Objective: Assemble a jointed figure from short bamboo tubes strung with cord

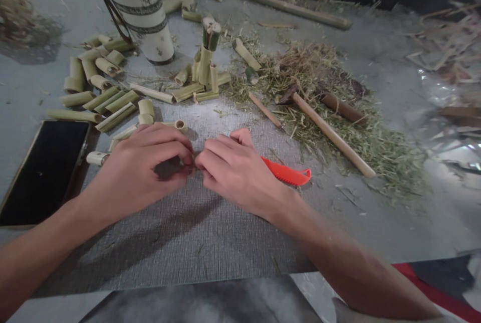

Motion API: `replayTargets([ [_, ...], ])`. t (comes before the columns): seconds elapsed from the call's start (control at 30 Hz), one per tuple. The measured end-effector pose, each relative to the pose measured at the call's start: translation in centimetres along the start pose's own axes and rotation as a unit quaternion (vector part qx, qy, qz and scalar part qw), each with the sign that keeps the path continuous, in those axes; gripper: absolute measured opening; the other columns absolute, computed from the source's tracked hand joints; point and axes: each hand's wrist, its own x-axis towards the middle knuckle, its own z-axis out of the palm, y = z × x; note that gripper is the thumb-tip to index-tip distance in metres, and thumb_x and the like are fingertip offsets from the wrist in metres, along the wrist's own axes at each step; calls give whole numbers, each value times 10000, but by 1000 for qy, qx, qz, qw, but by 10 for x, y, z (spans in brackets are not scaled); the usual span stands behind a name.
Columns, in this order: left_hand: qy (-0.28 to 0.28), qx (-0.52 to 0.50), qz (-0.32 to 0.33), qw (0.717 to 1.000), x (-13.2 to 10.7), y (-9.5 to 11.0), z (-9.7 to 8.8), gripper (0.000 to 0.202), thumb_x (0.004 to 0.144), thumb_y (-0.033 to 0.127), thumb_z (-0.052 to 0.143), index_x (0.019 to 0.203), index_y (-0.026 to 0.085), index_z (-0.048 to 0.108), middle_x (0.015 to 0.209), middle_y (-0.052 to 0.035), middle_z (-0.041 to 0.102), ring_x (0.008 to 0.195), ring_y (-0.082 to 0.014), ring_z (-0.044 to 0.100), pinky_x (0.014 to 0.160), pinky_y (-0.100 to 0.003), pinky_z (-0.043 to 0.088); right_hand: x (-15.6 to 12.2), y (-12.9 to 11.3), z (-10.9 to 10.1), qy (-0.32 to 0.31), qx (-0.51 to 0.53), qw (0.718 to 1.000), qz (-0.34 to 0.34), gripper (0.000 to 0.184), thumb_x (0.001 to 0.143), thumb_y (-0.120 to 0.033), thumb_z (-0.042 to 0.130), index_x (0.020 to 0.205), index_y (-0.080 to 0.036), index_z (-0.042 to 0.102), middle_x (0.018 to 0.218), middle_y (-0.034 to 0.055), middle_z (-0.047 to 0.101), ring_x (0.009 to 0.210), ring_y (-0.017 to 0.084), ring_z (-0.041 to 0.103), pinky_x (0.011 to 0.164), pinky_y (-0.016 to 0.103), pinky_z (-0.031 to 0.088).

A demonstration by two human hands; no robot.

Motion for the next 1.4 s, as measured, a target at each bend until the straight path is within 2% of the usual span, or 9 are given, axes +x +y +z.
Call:
replayTargets([
  [0.23,-10,0,30,999,1,-3,3,157,962,91,628,859,207,657,1014,-36,768,1003,-240,711,1001,-461,507,1,-2,0,-9,6,1000,11,240,997,-43,575,888,-250,627,847,-11,642,803,182,609,823,416,384],
  [0.43,-4,6,22,1000,0,-5,1,180,970,91,632,843,216,659,989,-18,771,971,-228,706,951,-435,515,0,0,0,-13,4,1000,9,231,1010,-63,572,877,-249,603,825,-12,613,782,180,580,811,415,381],
  [0.67,-12,2,18,1000,1,-2,1,139,906,93,627,858,223,628,976,-33,762,997,-267,718,953,-468,521,0,1,0,-10,3,1000,3,212,1010,-55,550,895,-225,601,831,-8,625,780,171,564,819,406,372],
  [0.87,-3,19,39,999,0,-4,2,184,962,67,624,851,207,665,986,-27,774,976,-237,721,1002,-455,512,1,0,0,-11,-2,1000,5,218,1035,-66,528,894,-214,604,830,-11,629,789,162,558,832,393,367],
  [1.2,-18,-4,-9,1000,0,-1,-3,171,845,40,611,842,210,630,949,-15,748,979,-251,703,908,-444,497,1,1,0,-3,-6,1000,8,225,1007,-52,550,876,-231,588,812,-22,610,775,159,573,819,394,378],
  [1.4,-8,-2,22,1000,0,-1,1,131,973,124,658,872,204,684,999,-28,769,1010,-251,719,983,-468,499,0,1,1,-3,-2,1000,8,217,1025,-73,543,885,-231,594,831,-17,634,792,162,571,829,387,372],
])
